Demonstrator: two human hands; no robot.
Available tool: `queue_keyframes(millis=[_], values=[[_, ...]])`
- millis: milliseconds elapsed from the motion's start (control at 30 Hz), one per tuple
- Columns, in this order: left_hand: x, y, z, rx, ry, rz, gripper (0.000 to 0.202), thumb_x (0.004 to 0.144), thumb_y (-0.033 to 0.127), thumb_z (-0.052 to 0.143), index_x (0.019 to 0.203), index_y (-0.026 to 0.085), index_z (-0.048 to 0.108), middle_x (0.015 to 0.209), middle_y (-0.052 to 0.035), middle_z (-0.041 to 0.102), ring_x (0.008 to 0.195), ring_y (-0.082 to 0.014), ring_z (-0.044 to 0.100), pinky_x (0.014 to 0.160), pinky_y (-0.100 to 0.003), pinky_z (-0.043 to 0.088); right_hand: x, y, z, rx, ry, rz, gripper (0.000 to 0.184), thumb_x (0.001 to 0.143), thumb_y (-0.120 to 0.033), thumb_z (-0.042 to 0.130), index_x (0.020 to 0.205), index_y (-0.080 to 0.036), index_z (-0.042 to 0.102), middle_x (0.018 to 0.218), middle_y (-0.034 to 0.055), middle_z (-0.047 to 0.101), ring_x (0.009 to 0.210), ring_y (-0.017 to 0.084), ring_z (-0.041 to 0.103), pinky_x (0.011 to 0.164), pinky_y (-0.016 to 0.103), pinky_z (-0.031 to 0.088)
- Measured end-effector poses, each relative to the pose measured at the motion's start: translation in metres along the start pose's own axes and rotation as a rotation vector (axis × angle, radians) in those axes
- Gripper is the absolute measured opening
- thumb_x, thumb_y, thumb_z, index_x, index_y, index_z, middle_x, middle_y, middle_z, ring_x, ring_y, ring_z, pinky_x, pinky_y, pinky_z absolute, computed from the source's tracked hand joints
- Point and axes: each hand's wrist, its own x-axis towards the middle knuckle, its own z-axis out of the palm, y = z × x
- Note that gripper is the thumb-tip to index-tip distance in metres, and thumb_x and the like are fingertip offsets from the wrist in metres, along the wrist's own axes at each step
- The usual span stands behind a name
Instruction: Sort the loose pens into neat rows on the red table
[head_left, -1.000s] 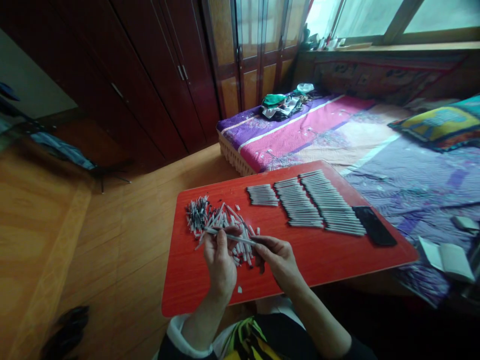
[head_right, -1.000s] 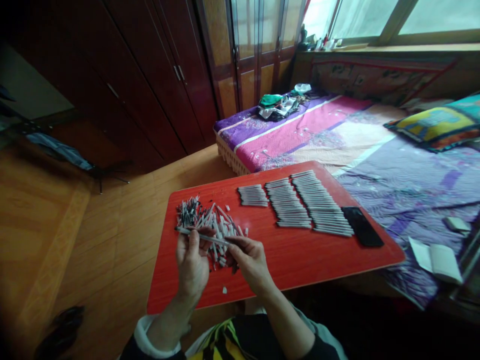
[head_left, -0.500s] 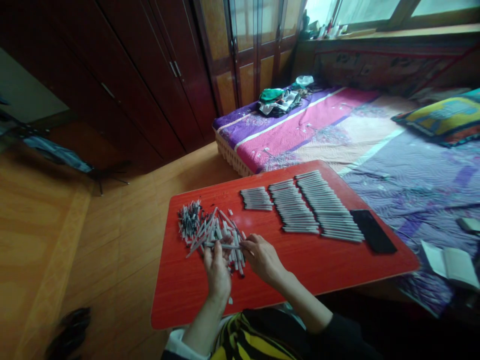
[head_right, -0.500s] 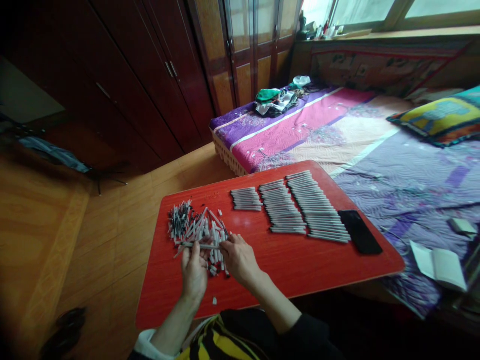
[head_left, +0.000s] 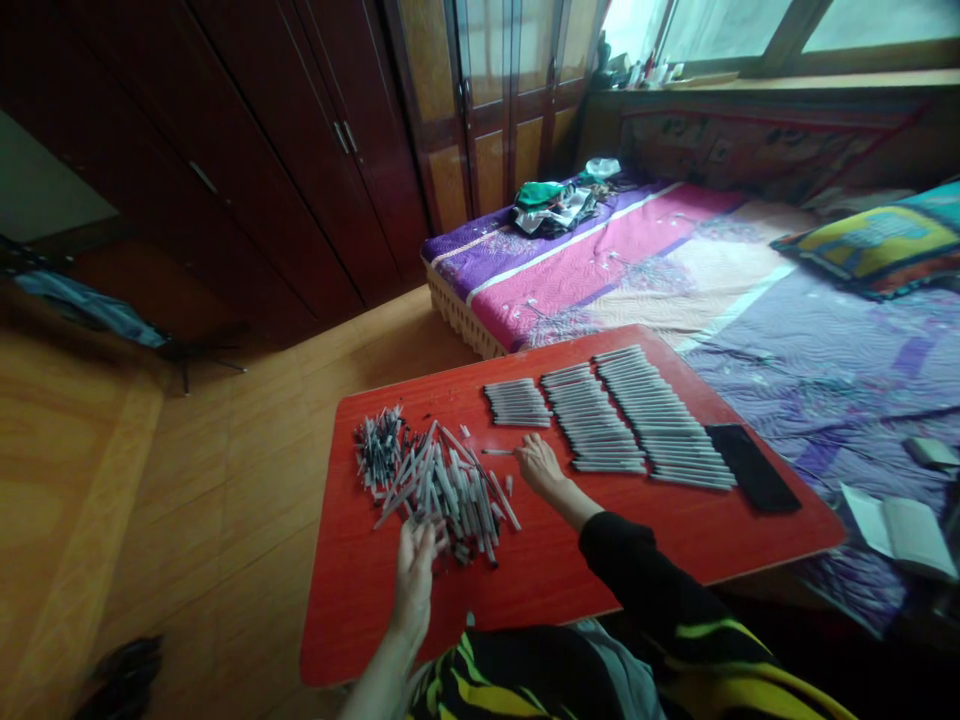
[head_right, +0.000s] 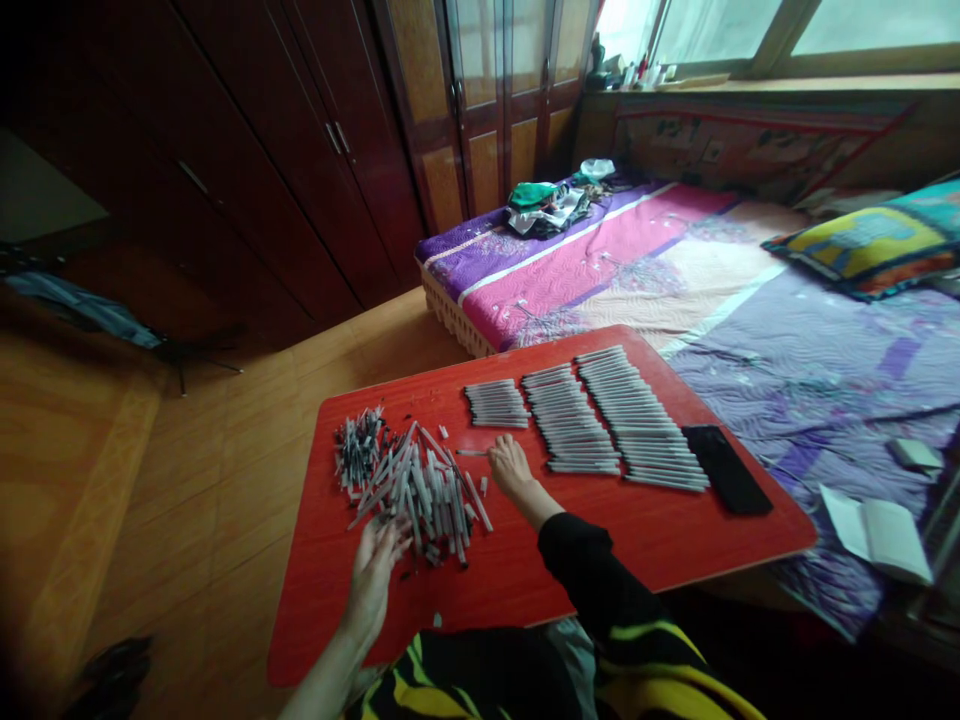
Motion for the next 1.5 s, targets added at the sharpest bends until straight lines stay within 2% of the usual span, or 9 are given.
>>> queue_keyframes(millis=[200, 367, 533, 667, 833, 1000, 1133, 1400, 1500], values=[[-0.017, -0.012, -0.076, 0.037, 0.222, -0.09, 0.049, 0.062, 0.038, 0.074, 0.102, 0.021, 0.053, 0.096, -0.007, 0.066, 0.085, -0.0227, 0.065, 0.068, -0.03, 0.052, 0.029, 0.036, 0.023, -0.038, 0.022, 0.024, 0.034, 0.086, -0.006, 0.032, 0.101, -0.013, 0.061, 0.12, 0.0179, 0.052, 0.117, 0.028, 0.039, 0.091, 0.039, 0.031], [-0.027, -0.016, -0.1, 0.015, 0.342, -0.131, 0.052, 0.059, 0.035, 0.075, 0.103, 0.02, 0.053, 0.094, -0.0074, 0.066, 0.081, -0.0215, 0.066, 0.065, -0.029, 0.053, 0.054, 0.048, 0.026, -0.073, 0.02, 0.049, 0.033, 0.086, -0.008, 0.031, 0.099, -0.012, 0.061, 0.114, 0.0188, 0.054, 0.113, 0.028, 0.043, 0.09, 0.038, 0.033], [-0.028, -0.016, -0.107, 0.025, 0.341, -0.12, 0.054, 0.062, 0.038, 0.073, 0.107, 0.018, 0.05, 0.096, -0.0099, 0.066, 0.081, -0.0209, 0.065, 0.066, -0.029, 0.052, 0.064, 0.048, 0.025, -0.082, 0.012, 0.094, 0.032, 0.084, -0.006, 0.031, 0.096, -0.009, 0.061, 0.103, 0.0201, 0.056, 0.105, 0.029, 0.047, 0.086, 0.037, 0.035], [-0.025, -0.017, -0.114, 0.047, 0.315, -0.095, 0.054, 0.065, 0.041, 0.07, 0.108, 0.017, 0.048, 0.095, -0.0103, 0.066, 0.082, -0.0204, 0.065, 0.068, -0.029, 0.051, 0.051, 0.027, 0.032, -0.064, 0.016, 0.16, 0.03, 0.085, -0.011, 0.033, 0.098, -0.011, 0.061, 0.105, 0.0185, 0.056, 0.104, 0.028, 0.048, 0.081, 0.035, 0.038], [-0.014, -0.024, -0.125, 0.181, 0.268, -0.058, 0.049, 0.067, 0.043, 0.066, 0.103, 0.014, 0.051, 0.09, -0.011, 0.067, 0.077, -0.0201, 0.065, 0.064, -0.028, 0.05, 0.01, -0.016, 0.058, -0.01, -0.029, 0.302, 0.03, 0.087, -0.026, 0.037, 0.104, -0.016, 0.059, 0.097, 0.0126, 0.06, 0.086, 0.024, 0.058, 0.066, 0.03, 0.041], [0.011, -0.035, -0.131, 0.371, 0.133, -0.011, 0.04, 0.074, 0.041, 0.056, 0.102, 0.013, 0.05, 0.093, -0.0118, 0.066, 0.077, -0.0193, 0.065, 0.064, -0.028, 0.05, -0.043, -0.045, 0.081, 0.171, -0.141, 0.574, 0.037, 0.087, -0.043, 0.037, 0.108, -0.021, 0.058, 0.103, 0.0099, 0.059, 0.084, 0.023, 0.061, 0.065, 0.03, 0.042], [0.035, -0.045, -0.126, 0.798, 0.007, 0.048, 0.028, 0.083, 0.032, 0.042, 0.101, 0.014, 0.051, 0.09, -0.0096, 0.066, 0.075, -0.0164, 0.065, 0.062, -0.025, 0.049, -0.062, -0.065, 0.083, 0.214, -0.165, 0.567, 0.035, 0.086, -0.039, 0.039, 0.108, -0.021, 0.059, 0.104, 0.0105, 0.059, 0.088, 0.022, 0.06, 0.068, 0.029, 0.041], [0.052, -0.055, -0.108, 1.182, -0.196, 0.143, 0.01, 0.079, 0.017, 0.053, 0.086, 0.018, 0.059, 0.09, -0.0041, 0.065, 0.086, -0.0148, 0.059, 0.078, -0.026, 0.042, -0.075, -0.097, 0.071, 0.244, -0.061, 0.588, 0.032, 0.087, -0.035, 0.039, 0.104, -0.018, 0.06, 0.1, 0.01, 0.063, 0.087, 0.021, 0.061, 0.065, 0.027, 0.039], [0.05, -0.055, -0.104, 1.286, -0.305, 0.199, 0.011, 0.08, 0.018, 0.053, 0.089, 0.02, 0.059, 0.094, -0.0038, 0.063, 0.091, -0.0152, 0.058, 0.08, -0.025, 0.039, -0.098, -0.111, 0.076, 0.287, -0.177, 0.536, 0.029, 0.085, -0.038, 0.043, 0.094, -0.019, 0.063, 0.09, 0.0078, 0.066, 0.085, 0.02, 0.061, 0.063, 0.025, 0.037]])
